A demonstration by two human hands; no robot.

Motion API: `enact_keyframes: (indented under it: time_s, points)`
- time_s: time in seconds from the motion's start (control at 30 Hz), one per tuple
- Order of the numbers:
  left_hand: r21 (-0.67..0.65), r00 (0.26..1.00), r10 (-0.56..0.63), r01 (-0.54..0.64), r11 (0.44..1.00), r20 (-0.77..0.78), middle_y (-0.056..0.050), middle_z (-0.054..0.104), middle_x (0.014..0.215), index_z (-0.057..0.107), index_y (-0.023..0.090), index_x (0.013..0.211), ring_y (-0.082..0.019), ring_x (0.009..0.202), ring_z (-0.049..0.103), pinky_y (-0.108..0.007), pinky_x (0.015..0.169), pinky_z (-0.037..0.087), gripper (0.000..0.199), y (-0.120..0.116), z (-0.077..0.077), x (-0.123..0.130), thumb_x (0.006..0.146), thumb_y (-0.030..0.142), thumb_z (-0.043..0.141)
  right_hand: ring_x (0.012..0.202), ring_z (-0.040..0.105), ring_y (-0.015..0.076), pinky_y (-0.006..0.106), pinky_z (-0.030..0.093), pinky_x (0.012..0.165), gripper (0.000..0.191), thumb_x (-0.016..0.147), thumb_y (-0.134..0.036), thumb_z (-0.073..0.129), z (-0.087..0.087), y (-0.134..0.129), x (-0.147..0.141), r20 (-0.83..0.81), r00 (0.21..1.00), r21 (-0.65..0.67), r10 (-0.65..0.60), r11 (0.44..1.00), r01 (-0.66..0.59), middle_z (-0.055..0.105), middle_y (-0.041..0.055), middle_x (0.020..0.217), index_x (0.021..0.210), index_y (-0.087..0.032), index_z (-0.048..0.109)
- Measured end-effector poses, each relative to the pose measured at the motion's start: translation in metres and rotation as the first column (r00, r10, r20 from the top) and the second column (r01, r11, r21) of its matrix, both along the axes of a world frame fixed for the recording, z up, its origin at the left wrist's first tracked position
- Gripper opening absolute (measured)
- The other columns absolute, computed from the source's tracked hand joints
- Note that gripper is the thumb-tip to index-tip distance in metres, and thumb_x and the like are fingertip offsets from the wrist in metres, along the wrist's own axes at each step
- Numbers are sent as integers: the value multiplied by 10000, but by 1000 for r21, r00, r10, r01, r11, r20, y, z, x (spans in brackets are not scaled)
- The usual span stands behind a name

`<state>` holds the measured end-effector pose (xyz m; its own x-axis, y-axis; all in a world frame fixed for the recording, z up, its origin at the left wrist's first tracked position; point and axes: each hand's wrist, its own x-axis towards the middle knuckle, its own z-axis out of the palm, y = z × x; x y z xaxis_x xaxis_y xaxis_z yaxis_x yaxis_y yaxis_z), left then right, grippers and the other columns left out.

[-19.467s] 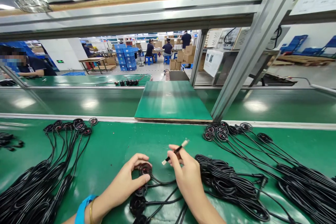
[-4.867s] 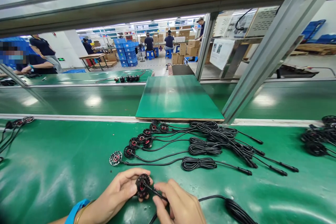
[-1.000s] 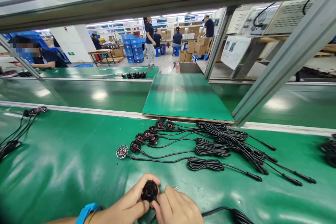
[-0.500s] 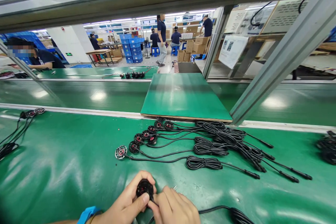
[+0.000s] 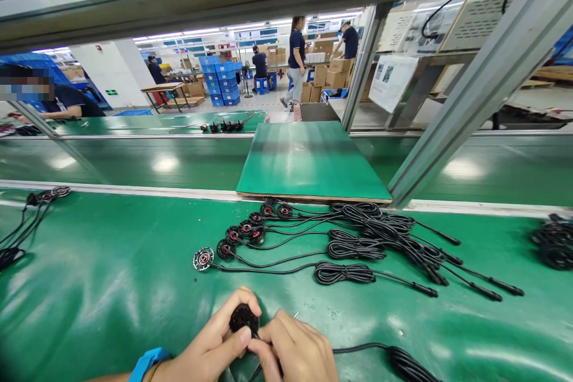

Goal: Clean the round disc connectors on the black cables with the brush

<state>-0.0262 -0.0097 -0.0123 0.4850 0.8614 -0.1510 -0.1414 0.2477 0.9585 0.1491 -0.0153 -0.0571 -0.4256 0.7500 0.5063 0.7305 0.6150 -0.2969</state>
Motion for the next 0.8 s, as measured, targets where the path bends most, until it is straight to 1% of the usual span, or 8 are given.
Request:
enact_keyframes:
  time_s: [0.07,0.13,0.27,0.37,0.47,0.57,0.67,0.8]
  points:
    - [39,1000,6,-5,999,-30,9,472,852,459,225,1005,-121,697,417,-253,648,332,471,-1,-3,-2,838,652,564,432,493,99,197,344,444,289,969,-324,485,0,1,-1,-17,1000,-14,5,1000,-5,503,-36,545,704,-239,562]
    - [76,997,46,-42,996,-55,-3,468,871,481,216,996,-139,751,432,-264,694,349,467,-2,-7,-2,843,651,554,448,504,100,196,352,445,274,963,-316,493,-1,2,-1,-40,999,-47,19,999,-21,523,-36,559,710,-237,563]
    - [148,985,142,-127,981,-94,-15,460,881,506,209,954,-164,821,443,-281,758,365,436,-4,-13,-1,853,631,552,465,508,92,177,373,442,225,952,-285,513,2,4,1,-105,994,-164,43,985,-60,549,-46,593,739,-233,565]
    - [187,980,134,-105,977,-147,-38,520,935,510,215,1030,-182,860,481,-292,786,390,419,-3,-13,-2,869,600,546,466,509,90,167,383,437,240,969,-276,476,5,3,6,-140,987,-189,84,976,-110,556,-38,619,751,-234,568]
    - [276,952,74,11,961,-296,-87,586,1047,542,209,1105,-220,961,525,-325,872,406,388,1,-10,-7,899,538,526,477,514,110,190,389,453,250,975,-287,450,7,1,7,-108,992,-108,57,992,-69,544,-22,611,772,-243,590]
    - [338,925,28,110,935,-379,-92,602,1036,578,212,1039,-226,968,529,-340,901,411,292,2,-11,-14,921,471,514,477,512,115,203,392,479,274,976,-307,444,6,-2,3,-44,999,28,7,1000,-5,513,-21,589,744,-242,575]
    - [351,934,32,102,931,-357,-66,584,936,568,232,991,-222,929,508,-339,889,413,237,-3,-21,-21,923,454,522,480,513,118,209,394,501,295,976,-301,438,3,-5,-1,-25,1000,95,-3,996,5,482,-26,566,709,-237,548]
    - [360,937,34,100,928,-347,-56,541,883,559,237,958,-230,910,474,-356,890,400,226,-9,-36,-21,903,456,560,506,534,130,215,402,517,279,958,-269,444,2,-7,1,-59,998,55,-1,998,4,491,-17,579,703,-230,550]
